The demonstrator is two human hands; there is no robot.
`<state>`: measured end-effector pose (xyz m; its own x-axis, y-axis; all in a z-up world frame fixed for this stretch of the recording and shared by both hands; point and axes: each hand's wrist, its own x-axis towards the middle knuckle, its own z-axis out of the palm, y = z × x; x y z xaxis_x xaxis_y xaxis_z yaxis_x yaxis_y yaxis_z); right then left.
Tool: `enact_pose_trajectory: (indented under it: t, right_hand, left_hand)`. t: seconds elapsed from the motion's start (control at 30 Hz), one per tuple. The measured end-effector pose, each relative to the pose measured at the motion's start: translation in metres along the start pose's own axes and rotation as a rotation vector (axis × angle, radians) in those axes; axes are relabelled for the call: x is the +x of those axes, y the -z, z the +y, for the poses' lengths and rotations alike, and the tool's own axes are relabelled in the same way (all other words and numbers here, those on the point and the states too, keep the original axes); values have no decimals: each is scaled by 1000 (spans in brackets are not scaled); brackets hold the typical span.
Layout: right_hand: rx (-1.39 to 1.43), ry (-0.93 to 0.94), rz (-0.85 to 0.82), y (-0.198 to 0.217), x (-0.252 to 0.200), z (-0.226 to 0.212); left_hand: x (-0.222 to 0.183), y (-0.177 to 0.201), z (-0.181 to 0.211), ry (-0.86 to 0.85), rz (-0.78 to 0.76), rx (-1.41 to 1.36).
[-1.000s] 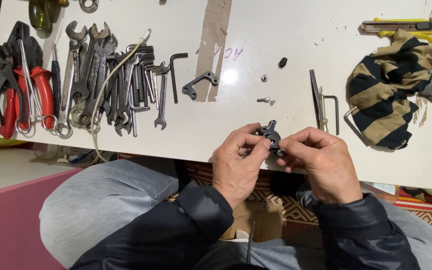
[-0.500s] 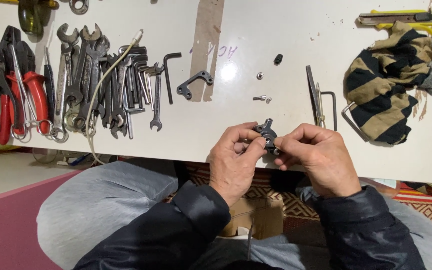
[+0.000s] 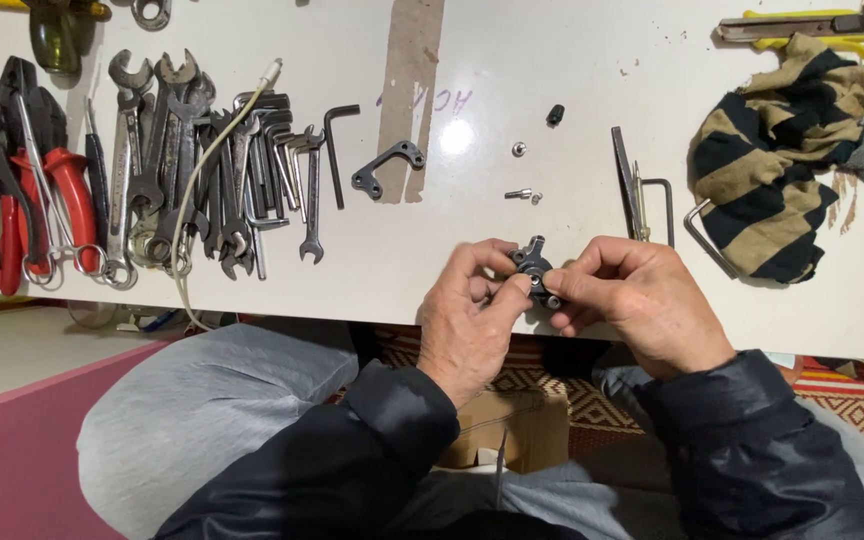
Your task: Repairing and assembling a bicycle disc brake caliper on a workbench using various hand tools.
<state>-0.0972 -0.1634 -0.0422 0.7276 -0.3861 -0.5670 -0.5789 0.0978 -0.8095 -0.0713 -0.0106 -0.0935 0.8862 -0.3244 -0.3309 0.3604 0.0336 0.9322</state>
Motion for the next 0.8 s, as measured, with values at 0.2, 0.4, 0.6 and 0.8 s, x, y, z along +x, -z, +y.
enact_pose_trajectory:
  t: [0.2, 0.4, 0.6, 0.8]
  right_hand:
    - [-23, -32, 5, 0, 2, 3]
    - [-102, -47, -26, -1, 0, -11]
    - [-121, -67, -9, -3, -1, -9]
    - [-217, -50, -39, -2, 4, -11]
  left_hand:
    - [6, 5, 8, 120, -77, 55]
    - [12, 7, 15, 215, -106, 126]
    - [11, 9, 24, 182, -125, 180]
    - [11, 14, 19, 128, -165, 208]
